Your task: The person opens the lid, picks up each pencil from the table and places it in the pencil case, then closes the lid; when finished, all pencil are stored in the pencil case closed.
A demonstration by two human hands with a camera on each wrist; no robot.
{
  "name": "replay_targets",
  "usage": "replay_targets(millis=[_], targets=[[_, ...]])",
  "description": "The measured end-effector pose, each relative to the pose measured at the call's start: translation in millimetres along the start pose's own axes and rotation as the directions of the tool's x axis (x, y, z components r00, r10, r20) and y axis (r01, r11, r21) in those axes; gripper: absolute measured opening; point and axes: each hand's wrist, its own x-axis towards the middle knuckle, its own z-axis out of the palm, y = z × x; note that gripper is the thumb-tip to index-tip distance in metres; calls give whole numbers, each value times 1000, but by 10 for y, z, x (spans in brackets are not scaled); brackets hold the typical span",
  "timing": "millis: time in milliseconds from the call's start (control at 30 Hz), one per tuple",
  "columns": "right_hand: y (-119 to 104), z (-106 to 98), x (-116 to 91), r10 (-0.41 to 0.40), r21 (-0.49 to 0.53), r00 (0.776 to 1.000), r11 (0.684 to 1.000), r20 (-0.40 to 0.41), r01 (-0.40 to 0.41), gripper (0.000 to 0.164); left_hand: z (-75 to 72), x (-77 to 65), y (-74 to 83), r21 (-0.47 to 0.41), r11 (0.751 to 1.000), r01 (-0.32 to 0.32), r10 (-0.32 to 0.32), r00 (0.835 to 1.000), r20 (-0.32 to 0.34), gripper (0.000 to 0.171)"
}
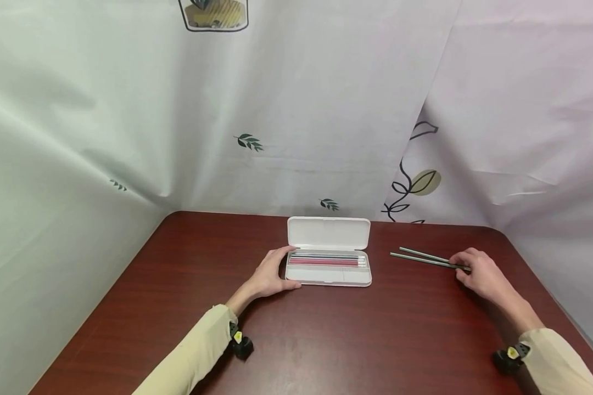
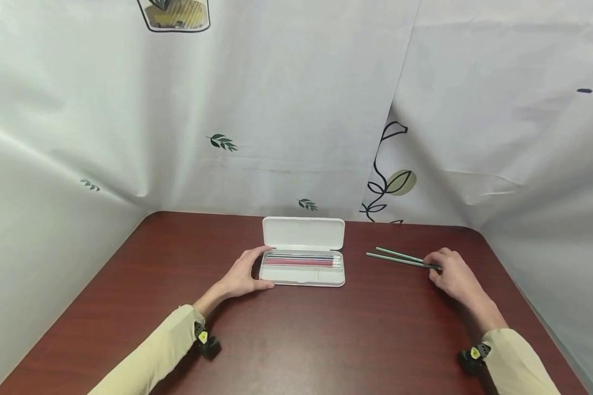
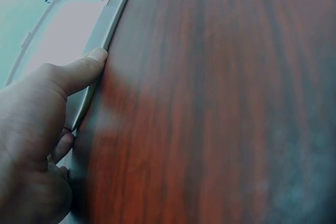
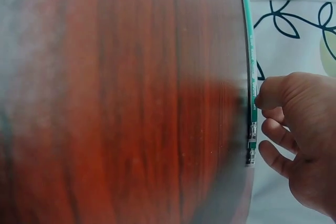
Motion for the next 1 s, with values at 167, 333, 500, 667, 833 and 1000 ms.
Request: replay_targets(millis=[167,333,500,667,833,1000], targets=[[1,22,-7,17,-1,999,1000,37,-17,26,12,-35,11,-8,1000,12,-12,1000,10,90],[1,36,11,32,-17,998,999,53,-31,27,1,-40,25,-10,1000,1,-1,1000,-2,89],[5,30,32,38,-37,996,999,75,-35,27,-14,-17,29,-12,1000,5,-5,1000,-2,89],[8,19,49,25,-29,995,999,97,-22,28,-14,-7,17,1,1000,-4,4,1000,1,90],[17,4,84,24,-15,990,1000,142,-22,26,-17,-1,8,0,1000,-17,17,1000,-2,89],[34,-2,113,44,-4,978,999,202,-44,23,-17,-5,9,-2,1000,-23,23,1000,-2,89]])
